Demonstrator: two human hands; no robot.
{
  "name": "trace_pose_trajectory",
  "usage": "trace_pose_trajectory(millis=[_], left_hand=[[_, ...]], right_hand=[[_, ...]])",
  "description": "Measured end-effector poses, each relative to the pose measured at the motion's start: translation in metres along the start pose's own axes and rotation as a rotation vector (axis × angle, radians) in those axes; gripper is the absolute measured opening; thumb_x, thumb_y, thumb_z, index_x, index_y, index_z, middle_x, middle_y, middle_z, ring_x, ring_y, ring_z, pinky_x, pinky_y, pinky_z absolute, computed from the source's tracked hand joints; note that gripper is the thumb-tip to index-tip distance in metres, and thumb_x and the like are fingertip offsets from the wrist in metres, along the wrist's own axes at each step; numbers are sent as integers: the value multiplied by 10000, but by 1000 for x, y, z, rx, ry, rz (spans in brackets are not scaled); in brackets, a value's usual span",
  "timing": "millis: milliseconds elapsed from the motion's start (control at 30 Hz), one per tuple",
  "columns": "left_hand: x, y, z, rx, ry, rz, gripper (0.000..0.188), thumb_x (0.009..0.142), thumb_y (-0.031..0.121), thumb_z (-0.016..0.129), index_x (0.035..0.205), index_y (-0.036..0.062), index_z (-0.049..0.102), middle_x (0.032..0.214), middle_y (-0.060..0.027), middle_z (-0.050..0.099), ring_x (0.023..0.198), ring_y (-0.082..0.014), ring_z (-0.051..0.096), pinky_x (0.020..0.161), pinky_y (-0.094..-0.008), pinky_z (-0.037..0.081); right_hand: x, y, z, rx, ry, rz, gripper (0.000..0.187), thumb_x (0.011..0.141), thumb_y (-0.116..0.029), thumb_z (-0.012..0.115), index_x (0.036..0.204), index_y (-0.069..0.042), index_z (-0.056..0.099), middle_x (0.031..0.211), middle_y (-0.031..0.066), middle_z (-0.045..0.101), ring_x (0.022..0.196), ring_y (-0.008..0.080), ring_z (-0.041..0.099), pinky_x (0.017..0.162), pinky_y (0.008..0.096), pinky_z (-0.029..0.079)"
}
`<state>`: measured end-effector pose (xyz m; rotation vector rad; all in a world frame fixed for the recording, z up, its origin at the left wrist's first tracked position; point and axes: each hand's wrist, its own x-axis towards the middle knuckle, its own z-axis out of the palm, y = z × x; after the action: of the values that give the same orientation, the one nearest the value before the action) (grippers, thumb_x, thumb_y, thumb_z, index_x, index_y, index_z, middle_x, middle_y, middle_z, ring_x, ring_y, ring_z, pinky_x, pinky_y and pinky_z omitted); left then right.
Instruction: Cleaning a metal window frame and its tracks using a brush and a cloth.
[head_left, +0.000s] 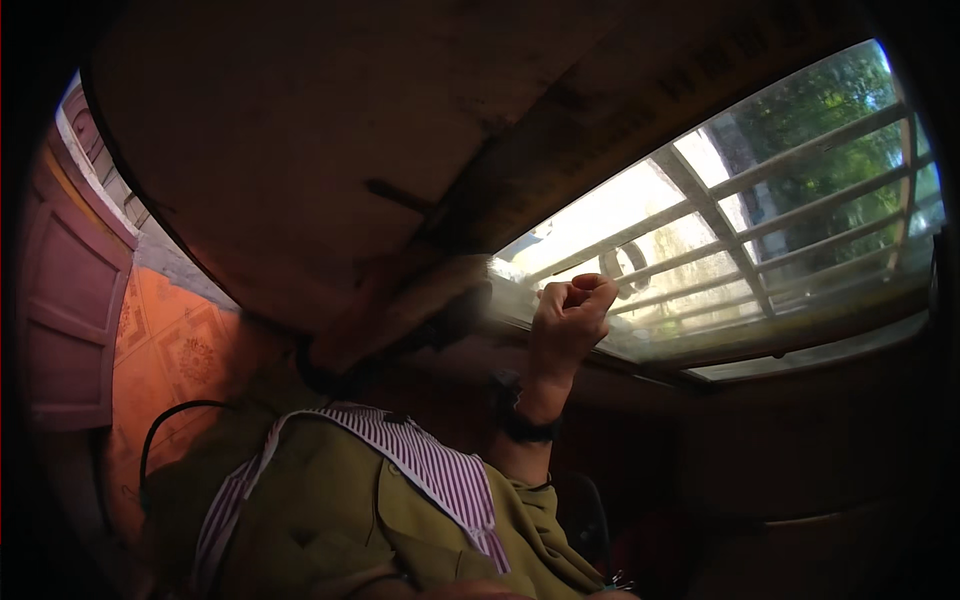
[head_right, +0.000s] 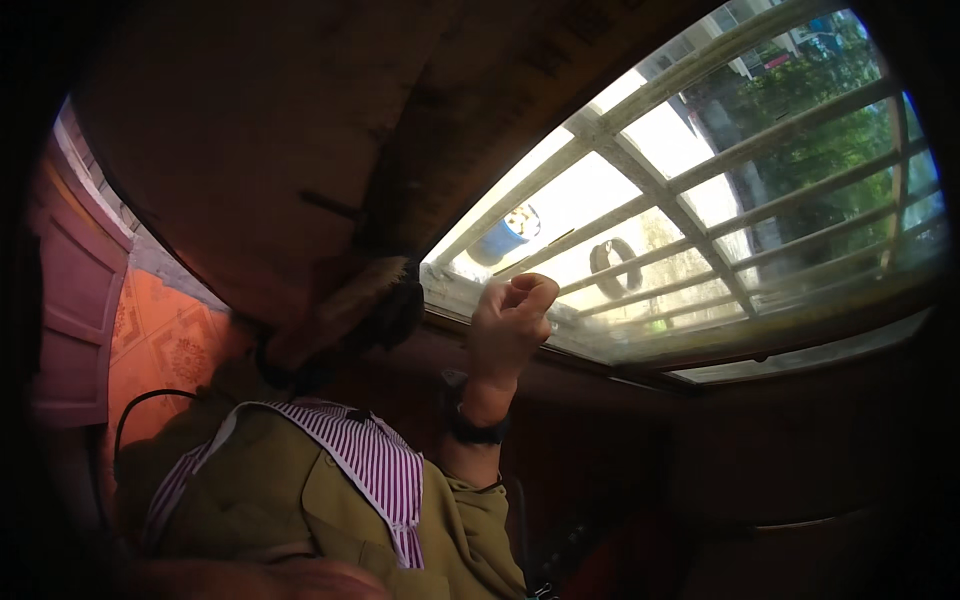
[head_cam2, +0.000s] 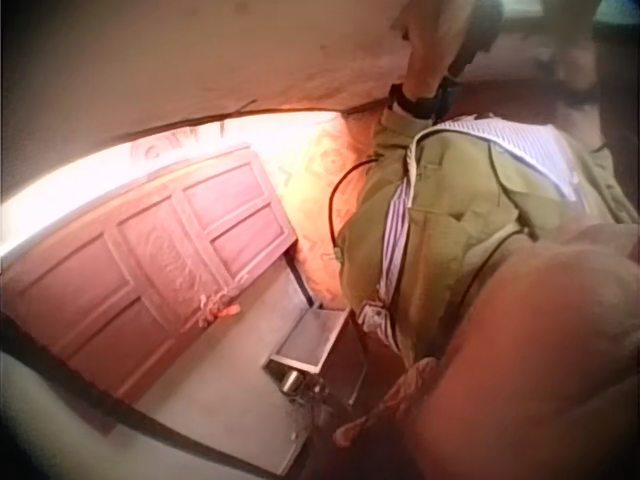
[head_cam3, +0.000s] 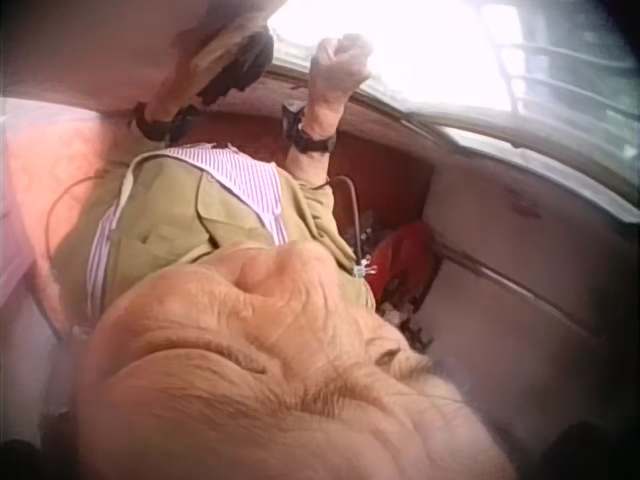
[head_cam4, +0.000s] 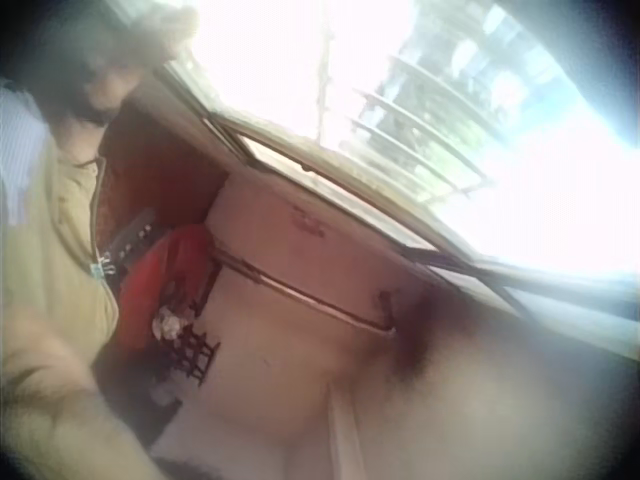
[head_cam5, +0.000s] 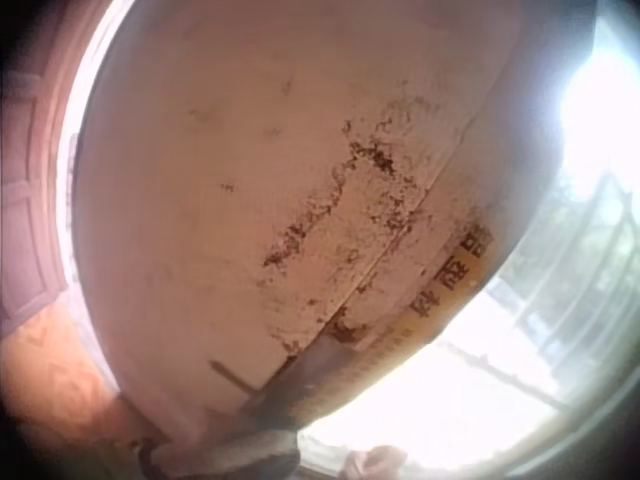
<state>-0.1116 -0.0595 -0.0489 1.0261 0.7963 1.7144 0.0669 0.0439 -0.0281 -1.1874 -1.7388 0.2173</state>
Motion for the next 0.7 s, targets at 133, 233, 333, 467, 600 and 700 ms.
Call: trace_pose_trajectory(millis=[133,233,333,467,600,700], left_hand=[[-2,11,-5,-44,-79,-46,230,928,191,562,1025,-3,638,807,-45,636,650,-77,578,542,-231,478],[5,16,-4,-71,-149,-92,228,922,198,579,1002,-4,649,778,-40,638,611,-66,573,512,-227,476],[8,-10,-2,89,-99,59,219,911,188,596,999,-5,653,799,-44,648,646,-70,587,546,-235,491],[7,-24,-4,505,-6,374,220,884,146,627,1047,-1,646,895,-70,671,775,-105,622,670,-254,514],[7,-17,5,362,35,216,263,874,122,629,1109,4,626,940,-93,674,805,-127,634,687,-251,509],[6,-14,2,420,7,245,277,877,139,620,1117,1,618,932,-95,673,789,-133,636,678,-254,509]], right_hand=[[-3,-22,-2,-31,-28,20,235,744,-37,592,893,-22,411,553,59,510,494,164,534,535,296,462],[-1,-24,-3,-85,-48,82,281,741,-110,637,894,-33,414,599,125,584,577,296,628,576,384,499],[1,-21,-3,-73,-46,112,268,742,-98,626,880,-34,406,600,125,577,569,289,623,575,384,496],[21,15,-25,-51,104,166,196,762,-34,561,864,-24,393,600,90,520,527,222,601,526,332,504],[23,36,-37,-21,124,239,159,794,13,502,884,-20,376,661,57,498,514,150,563,506,296,497],[15,44,-33,19,92,178,182,825,-5,492,939,-31,353,681,75,495,567,162,520,550,303,446]])
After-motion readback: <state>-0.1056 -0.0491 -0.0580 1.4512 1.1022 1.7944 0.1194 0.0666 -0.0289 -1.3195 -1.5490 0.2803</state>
